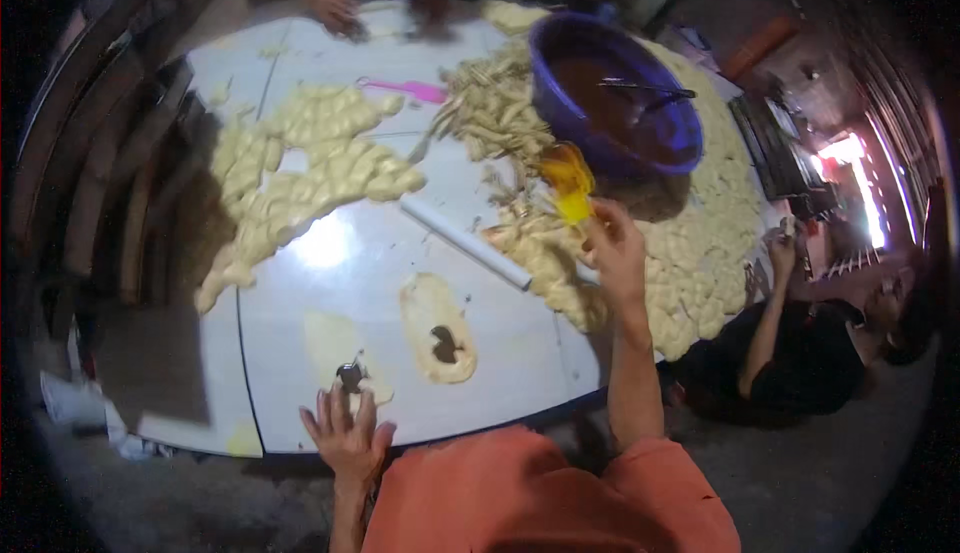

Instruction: The person uses a brush to apply a brown filling to dough pieces, rolls the dough into cylinders, and places them onto a metal tray.

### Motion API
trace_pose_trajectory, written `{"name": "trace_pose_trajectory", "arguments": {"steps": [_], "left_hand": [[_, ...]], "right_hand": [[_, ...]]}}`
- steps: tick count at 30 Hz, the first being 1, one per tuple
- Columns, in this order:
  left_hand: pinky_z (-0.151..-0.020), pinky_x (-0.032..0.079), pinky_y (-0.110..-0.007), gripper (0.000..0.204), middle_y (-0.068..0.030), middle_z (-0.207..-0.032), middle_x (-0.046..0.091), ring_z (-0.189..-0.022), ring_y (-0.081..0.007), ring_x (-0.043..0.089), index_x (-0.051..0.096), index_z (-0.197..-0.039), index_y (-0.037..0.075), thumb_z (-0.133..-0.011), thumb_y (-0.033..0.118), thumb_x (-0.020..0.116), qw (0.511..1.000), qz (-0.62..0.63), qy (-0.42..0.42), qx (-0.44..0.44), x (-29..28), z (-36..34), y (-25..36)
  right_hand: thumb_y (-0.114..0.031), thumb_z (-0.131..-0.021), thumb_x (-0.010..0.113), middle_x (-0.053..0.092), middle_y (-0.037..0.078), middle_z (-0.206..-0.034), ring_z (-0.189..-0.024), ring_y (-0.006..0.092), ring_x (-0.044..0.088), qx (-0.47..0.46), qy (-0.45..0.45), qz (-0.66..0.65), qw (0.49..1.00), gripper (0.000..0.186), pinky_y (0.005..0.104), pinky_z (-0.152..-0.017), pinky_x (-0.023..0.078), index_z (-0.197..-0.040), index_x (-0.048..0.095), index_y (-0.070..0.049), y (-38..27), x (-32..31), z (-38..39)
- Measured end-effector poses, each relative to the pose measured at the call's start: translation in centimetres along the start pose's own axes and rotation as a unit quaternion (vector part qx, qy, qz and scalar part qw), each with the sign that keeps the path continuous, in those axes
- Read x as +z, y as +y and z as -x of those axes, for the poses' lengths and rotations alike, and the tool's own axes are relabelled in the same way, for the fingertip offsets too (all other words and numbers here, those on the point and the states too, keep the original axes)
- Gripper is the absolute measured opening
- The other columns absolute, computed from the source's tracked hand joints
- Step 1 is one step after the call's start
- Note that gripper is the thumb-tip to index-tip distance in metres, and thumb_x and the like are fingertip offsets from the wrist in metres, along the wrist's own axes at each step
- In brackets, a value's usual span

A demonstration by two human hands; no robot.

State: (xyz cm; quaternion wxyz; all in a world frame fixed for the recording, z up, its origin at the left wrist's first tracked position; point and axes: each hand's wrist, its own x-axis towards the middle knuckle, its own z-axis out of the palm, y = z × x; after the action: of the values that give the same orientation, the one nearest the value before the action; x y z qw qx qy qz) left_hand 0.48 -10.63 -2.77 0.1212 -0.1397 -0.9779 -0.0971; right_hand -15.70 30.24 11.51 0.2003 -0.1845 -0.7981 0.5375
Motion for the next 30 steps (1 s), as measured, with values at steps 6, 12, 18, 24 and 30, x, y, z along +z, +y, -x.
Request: {"name": "trace_pose_trajectory", "arguments": {"steps": [6,12,18,24,30], "left_hand": [[-0.119,0.024,-0.069,0.051,-0.0165,-0.151,0.052,-0.144,-0.0413,0.042,0.071,-0.134,0.027,-0.103,0.061,0.048,0.999,-0.008,0.018,0.027,0.9,0.4,-0.2],[-0.119,0.025,-0.068,0.042,-0.0160,-0.151,0.052,-0.143,-0.0410,0.043,0.074,-0.127,0.027,-0.103,0.052,0.051,0.998,-0.011,0.037,0.041,0.8,0.8,-0.6],[-0.119,0.026,-0.067,0.037,-0.0141,-0.151,0.053,-0.142,-0.0398,0.044,0.075,-0.126,0.027,-0.103,0.047,0.054,0.996,0.005,0.058,0.068,1.4,0.6,-1.3],[-0.119,0.026,-0.068,0.041,-0.0137,-0.147,0.055,-0.141,-0.0401,0.045,0.071,-0.131,0.022,-0.102,0.047,0.055,0.999,0.033,0.022,0.027,1.0,1.0,-0.4],[-0.116,0.030,-0.066,0.048,-0.0182,-0.146,0.056,-0.137,-0.0419,0.049,0.061,-0.137,0.013,-0.100,0.042,0.058,0.998,0.049,0.028,-0.006,0.8,0.9,-0.2]], "right_hand": [[-0.009,-0.091,0.061,0.067,0.012,-0.103,-0.092,0.0329,0.069,-0.252,0.200,0.539,0.778,0.036,0.0485,-0.077,0.056,-0.125,0.072,-0.012,1.6,-8.8,-9.2],[-0.013,-0.093,0.064,0.067,0.012,-0.109,-0.093,0.0328,0.070,-0.125,0.081,0.569,0.809,0.030,0.0454,-0.076,0.056,-0.121,0.074,-0.019,-1.5,-8.9,-5.4],[-0.028,-0.098,0.062,0.073,0.018,-0.087,-0.082,0.0376,0.070,-0.118,0.086,0.526,0.838,0.028,0.0440,-0.074,0.054,-0.114,0.076,-0.010,-0.6,-10.4,-8.2],[-0.033,-0.099,0.062,0.073,0.023,-0.097,-0.094,0.0424,0.071,0.044,-0.037,0.373,0.926,0.042,0.0498,-0.084,0.055,-0.130,0.064,-0.005,7.3,-7.8,-1.8],[-0.027,-0.095,0.071,0.060,0.021,-0.127,-0.107,0.0423,0.064,-0.134,0.078,0.436,0.887,0.041,0.0503,-0.088,0.054,-0.127,0.063,-0.002,7.5,-4.4,-1.8]]}}
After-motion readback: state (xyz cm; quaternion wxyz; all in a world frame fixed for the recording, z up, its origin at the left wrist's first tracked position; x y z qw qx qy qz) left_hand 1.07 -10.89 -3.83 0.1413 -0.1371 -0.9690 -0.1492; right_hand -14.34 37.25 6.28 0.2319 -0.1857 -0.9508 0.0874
